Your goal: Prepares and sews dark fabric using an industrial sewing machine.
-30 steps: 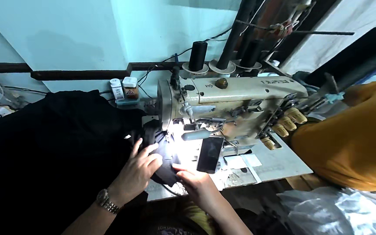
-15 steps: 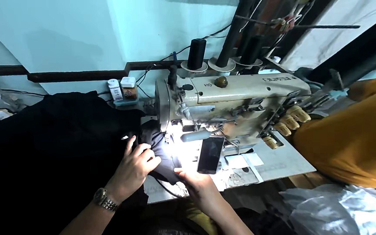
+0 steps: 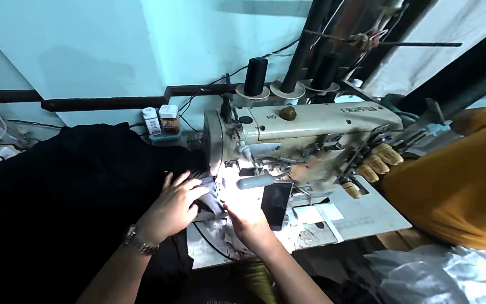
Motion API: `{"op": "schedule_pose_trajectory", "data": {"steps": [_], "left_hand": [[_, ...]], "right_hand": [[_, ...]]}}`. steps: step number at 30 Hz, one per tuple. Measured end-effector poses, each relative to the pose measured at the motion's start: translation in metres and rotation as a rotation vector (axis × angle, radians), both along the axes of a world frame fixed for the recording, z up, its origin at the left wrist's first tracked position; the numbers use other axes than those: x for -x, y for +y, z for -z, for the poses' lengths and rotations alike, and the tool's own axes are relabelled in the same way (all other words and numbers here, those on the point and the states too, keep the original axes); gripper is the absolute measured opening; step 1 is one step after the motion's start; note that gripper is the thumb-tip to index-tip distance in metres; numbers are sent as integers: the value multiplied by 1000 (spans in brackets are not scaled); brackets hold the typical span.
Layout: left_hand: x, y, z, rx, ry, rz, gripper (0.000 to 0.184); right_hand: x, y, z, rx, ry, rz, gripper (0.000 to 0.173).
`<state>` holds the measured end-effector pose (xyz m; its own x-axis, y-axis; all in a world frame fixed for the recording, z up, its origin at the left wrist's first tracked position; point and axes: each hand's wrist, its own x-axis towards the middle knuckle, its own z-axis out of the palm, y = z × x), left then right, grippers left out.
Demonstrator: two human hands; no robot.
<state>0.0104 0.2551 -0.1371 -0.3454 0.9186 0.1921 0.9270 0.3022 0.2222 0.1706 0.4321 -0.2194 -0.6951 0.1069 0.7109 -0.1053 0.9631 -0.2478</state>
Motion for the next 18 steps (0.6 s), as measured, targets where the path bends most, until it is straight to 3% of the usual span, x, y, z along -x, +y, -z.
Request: {"op": "schedule_pose_trajectory", "data": {"steps": [2, 5, 6, 9, 18], "left_hand": [[-6, 0, -1, -124, -155, -38, 34], [-4, 30, 33, -529, -214, -255, 33], [0, 40, 46, -552, -185, -332, 34], [9, 49, 59, -520, -145, -418, 62], [9, 48, 61, -512, -131, -412, 57]], "right_hand": [[-3, 1, 3, 26, -18, -14, 21], [-4, -1, 7, 83, -14, -30, 22], [-5, -2, 8, 91, -12, -30, 22], [-11, -1, 9, 85, -2, -35, 24], [-23, -1, 13, 156, 68, -81, 26]]}}
